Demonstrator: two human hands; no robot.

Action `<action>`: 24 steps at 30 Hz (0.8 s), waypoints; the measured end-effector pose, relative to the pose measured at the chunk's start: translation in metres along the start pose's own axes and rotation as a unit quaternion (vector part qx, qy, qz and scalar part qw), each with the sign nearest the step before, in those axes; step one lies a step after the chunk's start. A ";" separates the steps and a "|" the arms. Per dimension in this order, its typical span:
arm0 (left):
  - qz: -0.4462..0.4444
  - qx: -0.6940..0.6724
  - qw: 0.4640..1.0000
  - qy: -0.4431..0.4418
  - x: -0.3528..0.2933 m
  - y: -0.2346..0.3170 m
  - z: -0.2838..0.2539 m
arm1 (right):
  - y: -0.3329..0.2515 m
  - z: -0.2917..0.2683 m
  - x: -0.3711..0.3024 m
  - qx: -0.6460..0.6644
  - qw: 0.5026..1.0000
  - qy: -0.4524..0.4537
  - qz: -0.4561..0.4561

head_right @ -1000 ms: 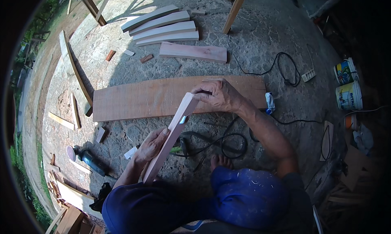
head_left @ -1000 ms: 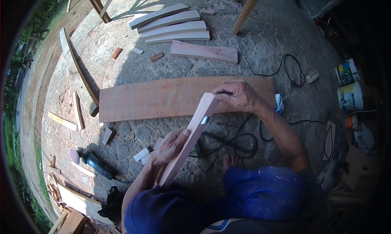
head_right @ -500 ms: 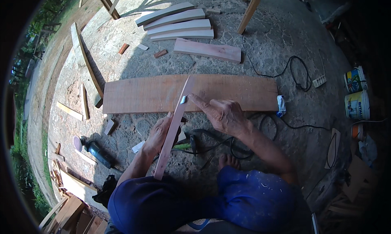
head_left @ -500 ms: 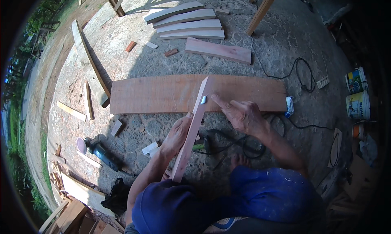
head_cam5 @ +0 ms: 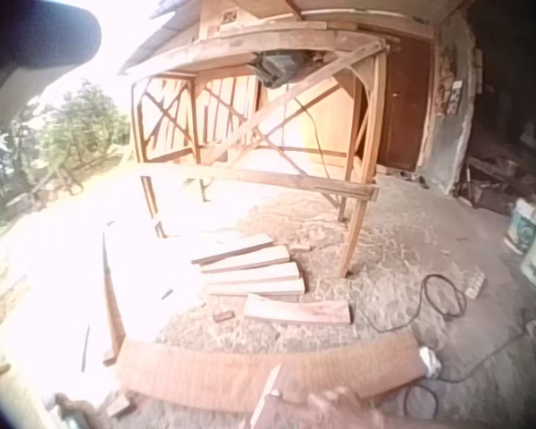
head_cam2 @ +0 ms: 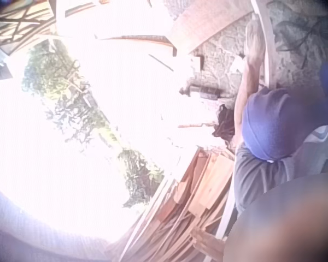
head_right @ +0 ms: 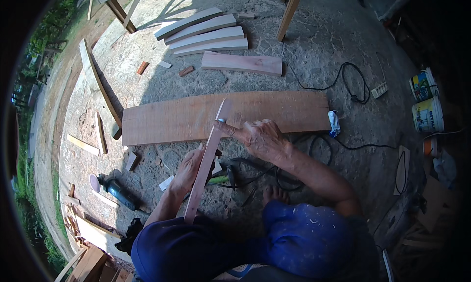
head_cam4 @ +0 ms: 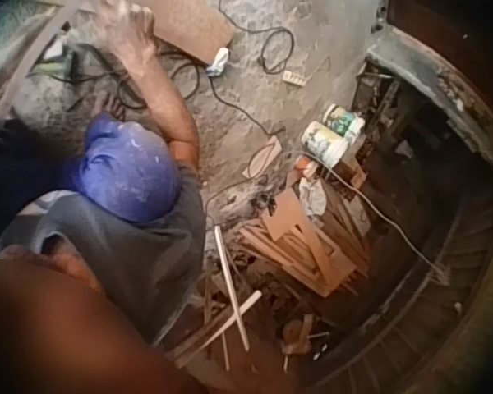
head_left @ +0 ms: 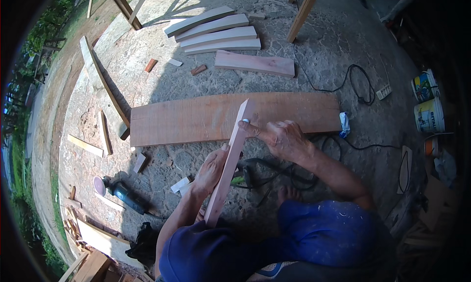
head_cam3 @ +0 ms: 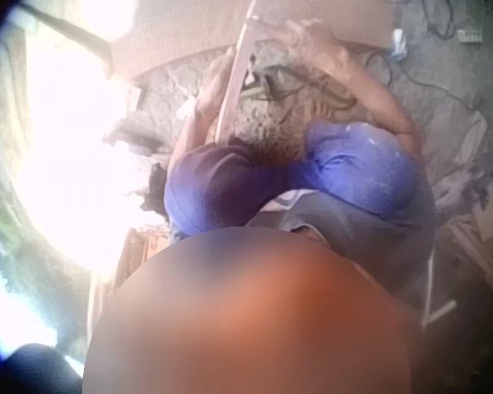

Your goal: The person sits on the floor and applies glue from a tube to the edge of a wooden plank. They then press a second plank onto the glued edge to form a joint and use a hammer to tap the pieces together, securing the assembly.

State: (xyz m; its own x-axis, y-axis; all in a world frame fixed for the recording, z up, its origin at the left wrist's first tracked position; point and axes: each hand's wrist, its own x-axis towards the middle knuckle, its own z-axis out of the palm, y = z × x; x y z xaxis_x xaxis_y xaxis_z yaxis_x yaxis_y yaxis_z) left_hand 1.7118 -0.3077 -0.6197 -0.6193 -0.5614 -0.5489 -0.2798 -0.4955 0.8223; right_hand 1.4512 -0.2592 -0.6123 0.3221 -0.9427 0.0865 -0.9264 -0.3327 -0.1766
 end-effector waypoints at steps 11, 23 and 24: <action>-0.012 0.014 1.000 -0.013 -0.002 -0.007 -0.001 | 0.041 -0.014 0.009 -0.088 0.995 0.019 0.037; -0.034 -0.118 0.991 -0.045 -0.002 0.012 0.004 | 0.000 0.010 0.014 0.332 0.943 0.010 0.036; -0.033 -0.110 0.993 -0.037 -0.003 0.014 0.005 | 0.000 0.016 0.015 0.326 0.945 0.014 0.039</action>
State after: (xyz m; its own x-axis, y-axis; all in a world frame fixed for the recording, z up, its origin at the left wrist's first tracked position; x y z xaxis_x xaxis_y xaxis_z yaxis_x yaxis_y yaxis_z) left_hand 1.7066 -0.3097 -0.6059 -0.6588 -0.4775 -0.5813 -0.1593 -0.6666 0.7282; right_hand 1.4586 -0.2738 -0.6263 0.2435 -0.9672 0.0718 -0.6278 -0.2136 -0.7485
